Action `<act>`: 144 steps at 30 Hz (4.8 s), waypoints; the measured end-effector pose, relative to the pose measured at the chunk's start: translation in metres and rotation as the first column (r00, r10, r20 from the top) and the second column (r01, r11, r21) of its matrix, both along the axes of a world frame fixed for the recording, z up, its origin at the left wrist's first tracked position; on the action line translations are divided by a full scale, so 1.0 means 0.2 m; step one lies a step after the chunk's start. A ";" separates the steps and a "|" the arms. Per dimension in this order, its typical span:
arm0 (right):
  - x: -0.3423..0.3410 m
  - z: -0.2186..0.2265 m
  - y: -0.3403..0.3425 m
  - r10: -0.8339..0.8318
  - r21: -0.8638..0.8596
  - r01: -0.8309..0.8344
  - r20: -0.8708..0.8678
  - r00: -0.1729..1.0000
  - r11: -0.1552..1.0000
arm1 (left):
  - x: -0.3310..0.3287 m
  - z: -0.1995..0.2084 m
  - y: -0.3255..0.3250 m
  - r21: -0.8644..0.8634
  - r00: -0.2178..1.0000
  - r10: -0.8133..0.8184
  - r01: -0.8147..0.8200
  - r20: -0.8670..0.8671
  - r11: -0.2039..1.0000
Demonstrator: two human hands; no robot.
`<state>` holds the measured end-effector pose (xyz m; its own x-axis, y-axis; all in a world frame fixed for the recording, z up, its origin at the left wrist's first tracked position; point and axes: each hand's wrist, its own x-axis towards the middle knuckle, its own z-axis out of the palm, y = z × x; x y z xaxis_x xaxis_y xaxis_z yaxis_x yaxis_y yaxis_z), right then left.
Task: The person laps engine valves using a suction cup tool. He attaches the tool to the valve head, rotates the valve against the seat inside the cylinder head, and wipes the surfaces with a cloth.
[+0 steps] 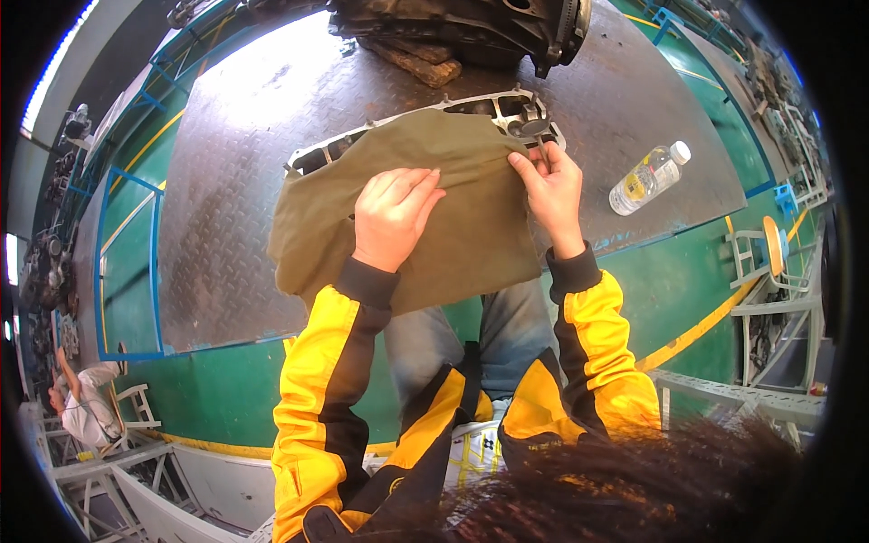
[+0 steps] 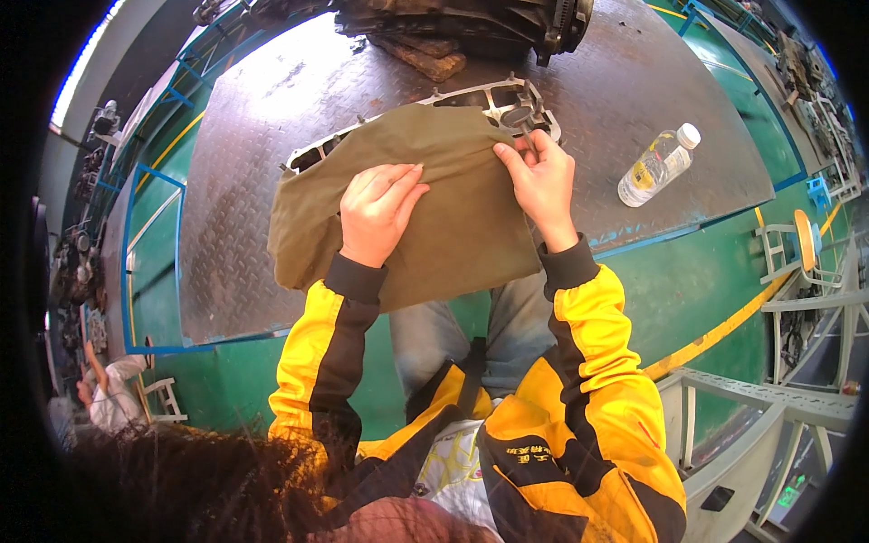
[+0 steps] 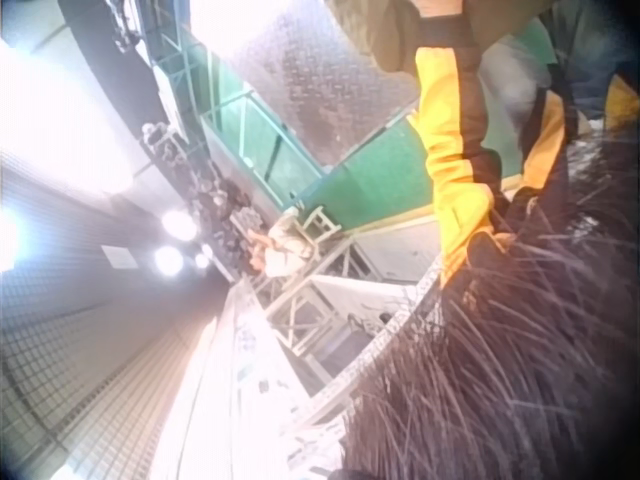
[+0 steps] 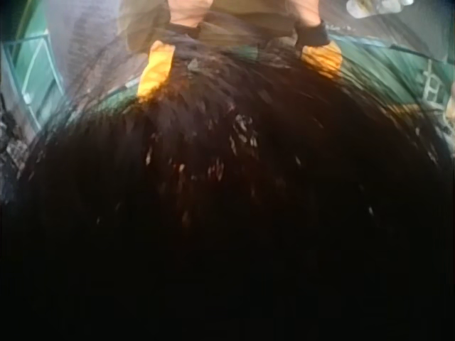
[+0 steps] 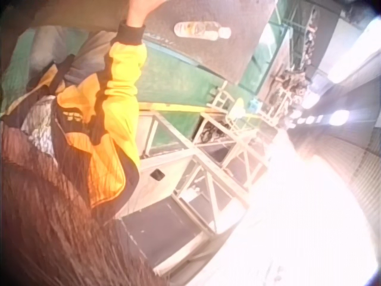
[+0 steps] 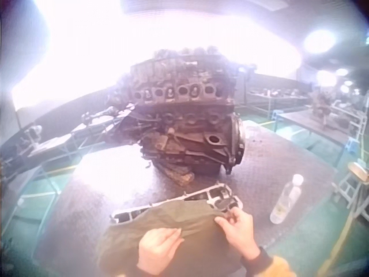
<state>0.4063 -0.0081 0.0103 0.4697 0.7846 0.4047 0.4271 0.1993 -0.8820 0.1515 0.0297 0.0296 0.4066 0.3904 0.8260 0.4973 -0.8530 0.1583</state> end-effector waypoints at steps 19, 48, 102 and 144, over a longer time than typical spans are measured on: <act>-0.28 -0.06 -0.02 0.232 0.227 -0.311 0.318 0.919 0.923 | -0.05 0.03 0.01 -0.032 0.990 -0.001 -0.004 -0.143 0.999; -0.17 -0.04 0.04 0.234 0.202 -0.367 0.480 0.845 0.908 | -0.21 0.10 0.03 0.030 0.913 0.170 -0.171 -0.370 0.985; -0.61 -0.07 -0.34 0.470 0.118 -0.457 -0.287 0.834 0.882 | -0.19 0.11 0.01 -0.026 0.910 0.160 -0.184 -0.383 0.983; -0.78 -0.21 -0.33 0.482 0.161 -0.461 -0.442 0.757 0.872 | -0.19 0.11 0.02 -0.115 0.927 0.129 -0.180 -0.353 0.977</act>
<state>0.2504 -0.0750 -0.0322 0.1808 0.9439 0.2762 -0.1773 0.3076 -0.9349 0.1134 0.0335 0.0523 0.5795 0.5740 0.5785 0.6664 -0.7424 0.0690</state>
